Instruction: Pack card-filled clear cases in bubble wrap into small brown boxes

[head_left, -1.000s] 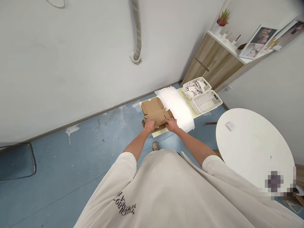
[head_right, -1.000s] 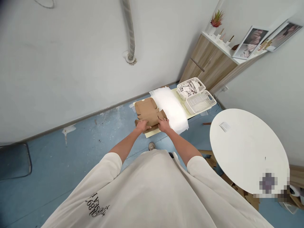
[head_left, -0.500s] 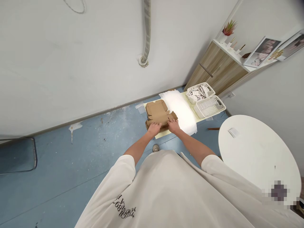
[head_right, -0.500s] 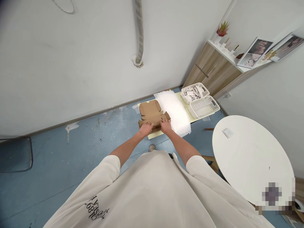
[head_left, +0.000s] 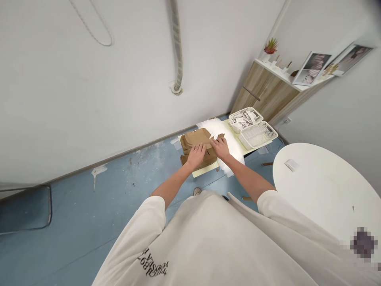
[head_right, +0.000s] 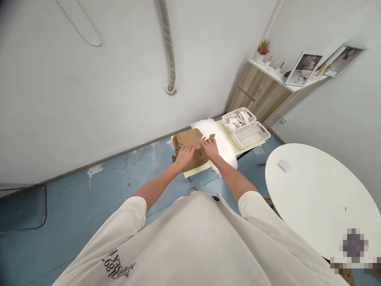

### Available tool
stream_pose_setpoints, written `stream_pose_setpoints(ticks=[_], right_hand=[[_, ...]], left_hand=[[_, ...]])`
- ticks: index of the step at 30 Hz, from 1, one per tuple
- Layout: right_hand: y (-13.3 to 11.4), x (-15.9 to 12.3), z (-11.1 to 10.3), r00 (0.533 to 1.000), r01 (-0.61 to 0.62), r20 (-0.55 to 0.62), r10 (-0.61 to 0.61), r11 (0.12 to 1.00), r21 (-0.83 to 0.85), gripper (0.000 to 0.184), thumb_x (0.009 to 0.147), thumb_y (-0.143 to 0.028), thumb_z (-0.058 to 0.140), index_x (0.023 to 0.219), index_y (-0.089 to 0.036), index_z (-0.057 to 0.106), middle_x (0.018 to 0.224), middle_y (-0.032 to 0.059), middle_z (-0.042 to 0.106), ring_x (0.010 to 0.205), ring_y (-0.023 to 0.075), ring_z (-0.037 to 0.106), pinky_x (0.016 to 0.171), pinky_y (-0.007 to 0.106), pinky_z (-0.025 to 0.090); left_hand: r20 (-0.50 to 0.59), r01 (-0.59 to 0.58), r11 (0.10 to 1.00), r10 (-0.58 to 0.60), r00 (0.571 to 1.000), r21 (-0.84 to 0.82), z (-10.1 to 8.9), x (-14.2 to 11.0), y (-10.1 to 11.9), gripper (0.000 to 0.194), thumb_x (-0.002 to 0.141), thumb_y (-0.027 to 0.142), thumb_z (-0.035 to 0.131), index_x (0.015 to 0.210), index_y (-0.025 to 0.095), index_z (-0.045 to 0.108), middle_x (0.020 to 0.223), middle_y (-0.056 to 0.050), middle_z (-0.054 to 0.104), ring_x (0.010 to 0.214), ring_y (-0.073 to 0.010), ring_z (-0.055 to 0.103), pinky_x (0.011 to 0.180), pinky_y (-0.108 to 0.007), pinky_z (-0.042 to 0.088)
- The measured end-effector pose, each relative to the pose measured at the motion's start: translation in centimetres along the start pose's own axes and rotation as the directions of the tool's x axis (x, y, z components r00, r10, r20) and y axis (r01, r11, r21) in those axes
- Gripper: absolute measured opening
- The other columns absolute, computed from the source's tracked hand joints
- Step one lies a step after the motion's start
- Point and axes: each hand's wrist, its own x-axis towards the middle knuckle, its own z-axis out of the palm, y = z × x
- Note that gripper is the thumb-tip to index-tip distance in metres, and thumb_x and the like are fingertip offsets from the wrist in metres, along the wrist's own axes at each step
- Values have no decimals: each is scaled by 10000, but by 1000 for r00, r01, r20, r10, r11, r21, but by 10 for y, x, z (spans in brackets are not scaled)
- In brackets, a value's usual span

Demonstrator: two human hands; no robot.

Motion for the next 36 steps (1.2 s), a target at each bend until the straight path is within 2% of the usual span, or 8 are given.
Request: stream_pose_setpoints(ticks=[4, 8, 11, 14, 21, 26, 31, 36], right_hand=[[24, -11, -40, 993, -37, -114, 33, 999, -32, 560, 968, -167, 406, 1522, -229, 466, 1436, 110, 582, 1317, 343, 411, 1139, 519, 199], [58, -43, -80, 969, -129, -221, 113, 990, -61, 562, 993, -175, 377, 1550, -243, 416, 1494, 97, 534, 1344, 338, 398, 1151, 536, 192], [92, -85, -108, 937, -217, -298, 181, 971, -96, 544, 1017, -194, 331, 1554, -245, 403, 1536, 81, 490, 1345, 322, 394, 1158, 528, 177], [127, -147, -131, 894, -322, -362, 263, 940, -112, 536, 1024, -218, 330, 1554, -257, 402, 1538, 74, 488, 1352, 326, 387, 1156, 541, 170], [197, -329, -156, 752, -587, -415, 512, 806, -70, 535, 1018, -221, 350, 1547, -252, 420, 1521, 86, 507, 1347, 338, 398, 1146, 551, 186], [221, -446, -155, 630, -728, -430, 646, 684, -39, 551, 1000, -199, 339, 1541, -249, 430, 1502, 84, 527, 1319, 338, 414, 1141, 546, 181], [226, -523, -148, 513, -826, -416, 751, 564, -1, 556, 996, -165, 318, 1535, -231, 436, 1497, 88, 533, 1310, 330, 423, 1146, 533, 184], [235, -558, -141, 417, -880, -375, 828, 470, 60, 577, 979, -178, 398, 1550, -257, 411, 1502, 82, 531, 1329, 342, 412, 1158, 548, 166]], left_hand=[[-66, -62, 997, 59, 996, -51, -24, 29, 27, 674, 925, 112, 385, 1590, 110, 274, 1616, -180, 346, 1495, -307, 325, 1240, -497, 188], [-108, -163, 986, 159, 981, -30, -43, 63, 71, 746, 917, 121, 403, 1625, 136, 170, 1654, -147, 277, 1527, -298, 255, 1260, -516, 123], [-112, -252, 968, 250, 962, -7, -49, 88, 120, 787, 909, 116, 415, 1637, 151, 118, 1659, -137, 268, 1538, -299, 230, 1260, -537, 103], [-111, -374, 927, 369, 923, -26, -47, 108, 183, 790, 908, 125, 424, 1636, 143, 118, 1657, -146, 268, 1540, -303, 222, 1258, -543, 101], [-80, -611, 783, 605, 792, -116, -11, 118, 359, 748, 924, 130, 412, 1627, 128, 159, 1657, -156, 265, 1541, -296, 222, 1257, -533, 113], [-25, -698, 695, 705, 708, -174, 25, 109, 466, 732, 923, 109, 396, 1622, 118, 176, 1640, -162, 306, 1525, -289, 267, 1254, -506, 132], [42, -759, 623, 778, 627, -189, 57, 105, 535, 688, 919, 48, 352, 1596, 132, 261, 1604, -158, 381, 1481, -274, 362, 1228, -476, 205], [87, -814, 543, 839, 537, -206, 80, 116, 576, 623, 930, 35, 358, 1540, 161, 361, 1532, -154, 487, 1410, -252, 462, 1177, -436, 293]])
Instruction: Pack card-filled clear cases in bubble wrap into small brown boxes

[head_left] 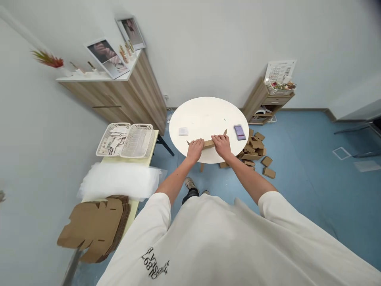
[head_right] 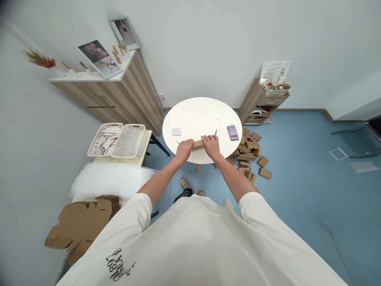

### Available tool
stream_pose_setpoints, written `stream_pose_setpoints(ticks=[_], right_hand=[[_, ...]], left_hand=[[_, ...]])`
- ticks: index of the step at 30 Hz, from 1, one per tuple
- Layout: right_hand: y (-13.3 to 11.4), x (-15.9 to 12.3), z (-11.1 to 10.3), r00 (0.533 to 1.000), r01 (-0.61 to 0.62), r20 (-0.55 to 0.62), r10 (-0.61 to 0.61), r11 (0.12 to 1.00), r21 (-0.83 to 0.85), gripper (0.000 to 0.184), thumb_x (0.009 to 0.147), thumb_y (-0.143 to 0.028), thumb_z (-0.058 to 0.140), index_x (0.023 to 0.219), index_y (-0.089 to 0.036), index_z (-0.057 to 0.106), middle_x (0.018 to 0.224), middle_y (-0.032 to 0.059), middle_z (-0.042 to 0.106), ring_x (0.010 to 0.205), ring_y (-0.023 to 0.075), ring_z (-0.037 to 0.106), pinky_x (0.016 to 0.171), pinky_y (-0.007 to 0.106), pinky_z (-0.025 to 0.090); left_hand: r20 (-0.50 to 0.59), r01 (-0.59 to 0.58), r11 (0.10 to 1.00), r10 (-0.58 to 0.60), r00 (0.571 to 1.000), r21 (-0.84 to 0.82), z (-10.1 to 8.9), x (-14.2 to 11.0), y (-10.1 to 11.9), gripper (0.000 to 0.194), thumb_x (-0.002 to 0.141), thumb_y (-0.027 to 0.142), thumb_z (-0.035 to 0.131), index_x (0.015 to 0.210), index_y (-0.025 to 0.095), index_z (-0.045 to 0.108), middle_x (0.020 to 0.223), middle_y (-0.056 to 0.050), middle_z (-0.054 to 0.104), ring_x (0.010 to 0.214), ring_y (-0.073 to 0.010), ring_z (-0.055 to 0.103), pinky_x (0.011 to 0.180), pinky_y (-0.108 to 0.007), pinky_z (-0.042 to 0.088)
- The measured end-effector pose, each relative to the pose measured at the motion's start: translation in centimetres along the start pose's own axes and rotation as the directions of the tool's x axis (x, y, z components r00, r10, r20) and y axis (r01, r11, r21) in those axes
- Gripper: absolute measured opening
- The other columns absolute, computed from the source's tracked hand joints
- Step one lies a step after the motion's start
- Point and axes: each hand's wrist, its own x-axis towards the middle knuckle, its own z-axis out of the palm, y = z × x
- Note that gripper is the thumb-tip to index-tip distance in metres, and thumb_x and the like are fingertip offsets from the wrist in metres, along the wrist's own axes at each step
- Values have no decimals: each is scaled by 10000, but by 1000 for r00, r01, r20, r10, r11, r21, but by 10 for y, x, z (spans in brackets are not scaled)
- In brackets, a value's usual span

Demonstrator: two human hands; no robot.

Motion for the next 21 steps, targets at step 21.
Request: stream_pose_setpoints(ticks=[21], right_hand=[[67, 85, 97, 903, -89, 395, 169, 973, -213, 620, 970, -258, 418, 1565, -101, 342, 1606, 191, 349, 1461, 327, 331, 1177, 478, 244]], left_hand=[[318, -198, 979, 206, 925, -57, 100, 132, -107, 634, 957, 267, 522, 1552, 146, 339, 1603, -209, 356, 1502, -338, 307, 1202, -543, 258]])
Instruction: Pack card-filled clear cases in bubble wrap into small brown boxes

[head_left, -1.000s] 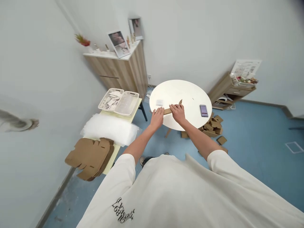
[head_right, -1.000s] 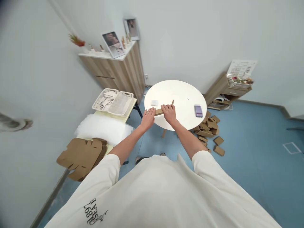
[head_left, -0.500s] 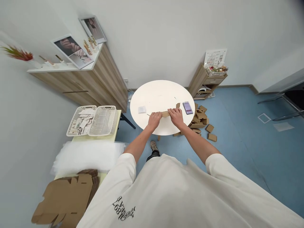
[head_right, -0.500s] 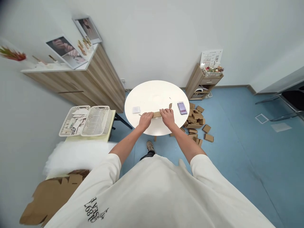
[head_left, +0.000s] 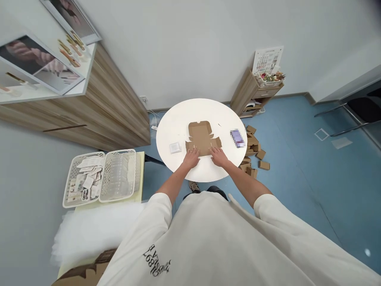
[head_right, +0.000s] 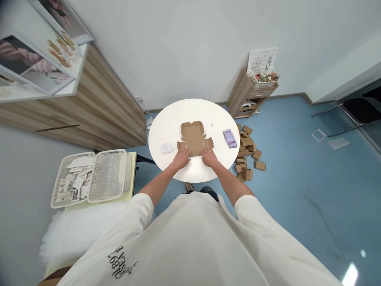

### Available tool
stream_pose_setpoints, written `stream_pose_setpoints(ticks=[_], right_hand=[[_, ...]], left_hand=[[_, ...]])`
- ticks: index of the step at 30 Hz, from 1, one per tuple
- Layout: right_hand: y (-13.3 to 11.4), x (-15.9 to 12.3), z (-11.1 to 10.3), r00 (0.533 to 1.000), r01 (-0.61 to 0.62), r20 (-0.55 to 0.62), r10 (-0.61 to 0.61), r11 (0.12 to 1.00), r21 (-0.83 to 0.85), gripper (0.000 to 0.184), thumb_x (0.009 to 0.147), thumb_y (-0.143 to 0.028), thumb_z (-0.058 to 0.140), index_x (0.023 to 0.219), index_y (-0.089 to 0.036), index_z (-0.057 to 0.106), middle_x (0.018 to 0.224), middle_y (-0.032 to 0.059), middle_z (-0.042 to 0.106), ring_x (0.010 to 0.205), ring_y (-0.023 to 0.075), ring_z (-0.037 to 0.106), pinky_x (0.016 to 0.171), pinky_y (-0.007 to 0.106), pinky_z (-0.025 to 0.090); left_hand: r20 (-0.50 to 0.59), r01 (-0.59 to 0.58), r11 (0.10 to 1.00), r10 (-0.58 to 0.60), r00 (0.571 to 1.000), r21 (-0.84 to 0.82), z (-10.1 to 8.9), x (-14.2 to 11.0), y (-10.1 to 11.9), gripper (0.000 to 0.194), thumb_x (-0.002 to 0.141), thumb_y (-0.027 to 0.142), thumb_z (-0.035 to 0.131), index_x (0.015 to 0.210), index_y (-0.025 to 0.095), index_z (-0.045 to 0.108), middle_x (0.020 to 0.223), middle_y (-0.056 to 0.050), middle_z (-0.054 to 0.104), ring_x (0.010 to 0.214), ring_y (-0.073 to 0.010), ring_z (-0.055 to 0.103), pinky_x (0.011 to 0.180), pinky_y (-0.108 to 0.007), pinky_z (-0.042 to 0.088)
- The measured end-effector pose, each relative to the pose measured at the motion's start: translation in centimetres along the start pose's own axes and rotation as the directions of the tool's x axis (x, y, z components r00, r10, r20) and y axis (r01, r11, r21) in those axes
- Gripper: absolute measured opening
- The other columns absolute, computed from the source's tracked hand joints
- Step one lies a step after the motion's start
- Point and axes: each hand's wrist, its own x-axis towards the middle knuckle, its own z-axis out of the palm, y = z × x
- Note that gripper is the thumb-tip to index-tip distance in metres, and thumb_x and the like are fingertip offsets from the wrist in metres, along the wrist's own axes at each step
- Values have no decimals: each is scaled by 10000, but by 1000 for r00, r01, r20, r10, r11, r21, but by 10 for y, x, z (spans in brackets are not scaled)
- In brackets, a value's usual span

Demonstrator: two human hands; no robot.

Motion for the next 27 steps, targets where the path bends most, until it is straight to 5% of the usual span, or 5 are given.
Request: stream_pose_setpoints(ticks=[5, 15, 22, 27], right_hand=[[1, 9, 22, 988, -53, 146, 42, 996, 69, 614, 960, -292, 499, 1542, -150, 367, 1620, 181, 319, 1471, 323, 315, 1165, 452, 259], [20, 48, 38, 974, -42, 227, 16, 993, 108, 655, 928, -307, 561, 1535, -167, 361, 1621, 178, 296, 1472, 325, 301, 1160, 451, 275], [40, 68, 50, 974, 65, 207, -88, 991, 118, 685, 896, -294, 611, 1526, -181, 368, 1635, 158, 265, 1479, 324, 262, 1169, 455, 240], [54, 76, 49, 973, 131, 173, -153, 982, 133, 551, 937, -255, 516, 1477, -176, 436, 1587, 158, 357, 1406, 324, 363, 1105, 448, 307]], left_hand=[[114, -8, 1000, 10, 993, -22, 21, 6, -16, 629, 936, 271, 577, 1511, 130, 365, 1574, -211, 380, 1468, -328, 343, 1180, -477, 293], [185, 43, 996, -27, 982, -84, 36, 36, -18, 575, 896, 216, 618, 1431, 191, 410, 1513, -180, 411, 1428, -315, 360, 1127, -467, 317], [207, 126, 989, -107, 973, -82, 46, 56, -8, 570, 882, 230, 662, 1400, 183, 427, 1541, -191, 357, 1428, -326, 360, 1128, -458, 297], [185, 173, 982, -157, 970, -73, 48, 65, -6, 492, 898, 143, 567, 1378, 173, 463, 1487, -179, 418, 1328, -307, 461, 1079, -433, 335]])
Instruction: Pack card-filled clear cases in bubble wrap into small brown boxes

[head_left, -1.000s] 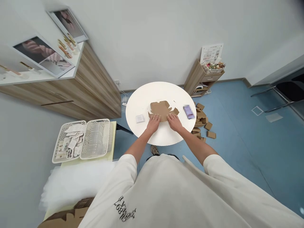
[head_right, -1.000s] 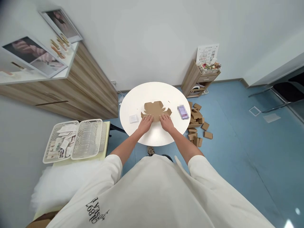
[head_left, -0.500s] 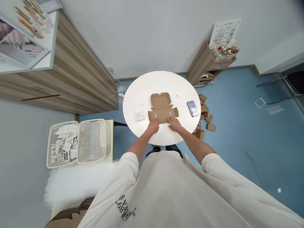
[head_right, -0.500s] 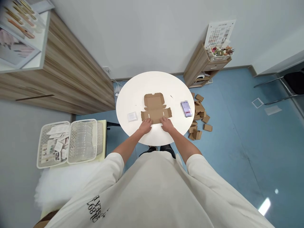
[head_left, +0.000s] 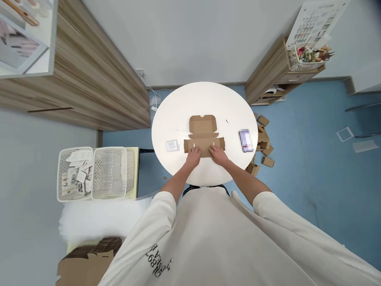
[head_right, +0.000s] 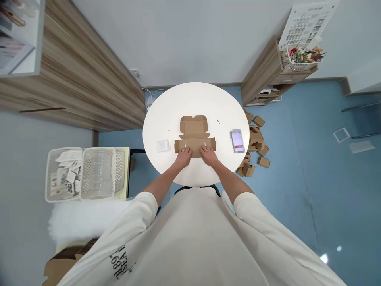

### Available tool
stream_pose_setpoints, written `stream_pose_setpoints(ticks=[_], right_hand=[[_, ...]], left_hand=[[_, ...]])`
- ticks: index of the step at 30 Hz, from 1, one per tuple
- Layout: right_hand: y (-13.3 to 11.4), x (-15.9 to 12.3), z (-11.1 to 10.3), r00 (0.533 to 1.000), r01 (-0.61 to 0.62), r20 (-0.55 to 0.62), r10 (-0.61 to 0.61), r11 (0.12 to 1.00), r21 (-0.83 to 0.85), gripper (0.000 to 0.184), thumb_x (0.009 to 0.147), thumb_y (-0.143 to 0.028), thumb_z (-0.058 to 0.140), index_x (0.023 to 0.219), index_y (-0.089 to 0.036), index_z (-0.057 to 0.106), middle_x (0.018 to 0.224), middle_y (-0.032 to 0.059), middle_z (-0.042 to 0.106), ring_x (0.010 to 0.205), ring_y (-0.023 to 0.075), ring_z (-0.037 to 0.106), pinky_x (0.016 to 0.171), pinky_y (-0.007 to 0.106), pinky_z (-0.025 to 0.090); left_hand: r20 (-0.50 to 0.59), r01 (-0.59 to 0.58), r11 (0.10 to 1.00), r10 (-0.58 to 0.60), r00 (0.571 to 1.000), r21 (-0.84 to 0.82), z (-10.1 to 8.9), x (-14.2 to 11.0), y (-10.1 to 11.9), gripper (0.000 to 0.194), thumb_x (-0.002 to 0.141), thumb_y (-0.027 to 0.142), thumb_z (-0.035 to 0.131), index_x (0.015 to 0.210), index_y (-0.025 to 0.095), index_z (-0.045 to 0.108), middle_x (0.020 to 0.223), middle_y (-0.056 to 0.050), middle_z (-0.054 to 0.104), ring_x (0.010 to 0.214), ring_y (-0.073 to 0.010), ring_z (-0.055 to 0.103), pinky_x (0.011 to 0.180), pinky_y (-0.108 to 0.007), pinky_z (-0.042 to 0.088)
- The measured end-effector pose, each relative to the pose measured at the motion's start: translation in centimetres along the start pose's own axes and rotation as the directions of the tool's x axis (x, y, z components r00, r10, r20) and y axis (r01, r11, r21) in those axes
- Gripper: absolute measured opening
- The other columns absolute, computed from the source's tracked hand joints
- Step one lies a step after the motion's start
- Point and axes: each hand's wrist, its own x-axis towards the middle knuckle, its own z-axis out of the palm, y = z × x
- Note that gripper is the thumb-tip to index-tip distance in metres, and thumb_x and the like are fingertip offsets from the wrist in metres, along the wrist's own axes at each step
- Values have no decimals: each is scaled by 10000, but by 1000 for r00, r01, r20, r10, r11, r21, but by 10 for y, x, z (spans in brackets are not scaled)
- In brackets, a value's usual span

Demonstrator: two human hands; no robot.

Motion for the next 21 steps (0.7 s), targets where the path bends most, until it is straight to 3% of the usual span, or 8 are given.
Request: stream_pose_setpoints(ticks=[4, 9, 12, 15, 18, 21], right_hand=[[10, 7, -9, 997, 78, 24, -77, 997, -15, 495, 949, -269, 503, 1433, -171, 474, 1490, 169, 471, 1282, 312, 480, 1041, 424, 349], [11, 11, -14, 990, 134, 54, -128, 985, -107, 575, 895, -285, 599, 1437, -152, 461, 1423, 197, 505, 1221, 348, 498, 1030, 449, 328], [9, 11, -15, 991, 124, 58, -119, 987, -98, 520, 926, -212, 506, 1442, -157, 462, 1416, 194, 502, 1216, 339, 498, 1028, 440, 325], [6, 12, -19, 990, 117, 90, -110, 990, -76, 537, 921, -273, 529, 1444, -167, 464, 1382, 189, 522, 1220, 354, 489, 1049, 458, 314], [1, 13, -22, 990, 109, 103, -99, 990, -92, 628, 876, -304, 588, 1468, -161, 437, 1396, 201, 506, 1254, 380, 459, 1076, 490, 294], [-4, 11, -22, 992, 90, 99, -81, 992, -92, 600, 888, -247, 541, 1473, -167, 438, 1419, 201, 493, 1272, 376, 453, 1083, 490, 297]], left_hand=[[15, 6, 1000, -6, 1000, 6, -7, 6, -2, 391, 914, 106, 485, 1296, 163, 539, 1383, -168, 507, 1207, -288, 543, 1010, -420, 381], [27, 14, 1000, -14, 1000, 0, -13, 12, -3, 352, 918, 159, 507, 1267, 159, 558, 1293, -154, 564, 1101, -278, 595, 955, -412, 413], [43, 17, 1000, -16, 999, -6, -17, 14, -2, 385, 916, 268, 578, 1284, 162, 546, 1291, -159, 564, 1109, -299, 595, 965, -426, 413], [77, 18, 1000, -19, 997, 7, -21, 14, 0, 505, 862, 353, 685, 1306, 169, 531, 1312, -164, 554, 1113, -322, 600, 981, -444, 407], [98, 24, 1000, -26, 995, 15, -24, 14, 2, 551, 838, 311, 719, 1329, 176, 510, 1330, -163, 546, 1122, -321, 607, 974, -434, 411], [108, 29, 1000, -29, 994, 4, -26, 13, 1, 527, 850, 277, 705, 1329, 187, 506, 1339, -161, 544, 1138, -314, 605, 975, -422, 410]])
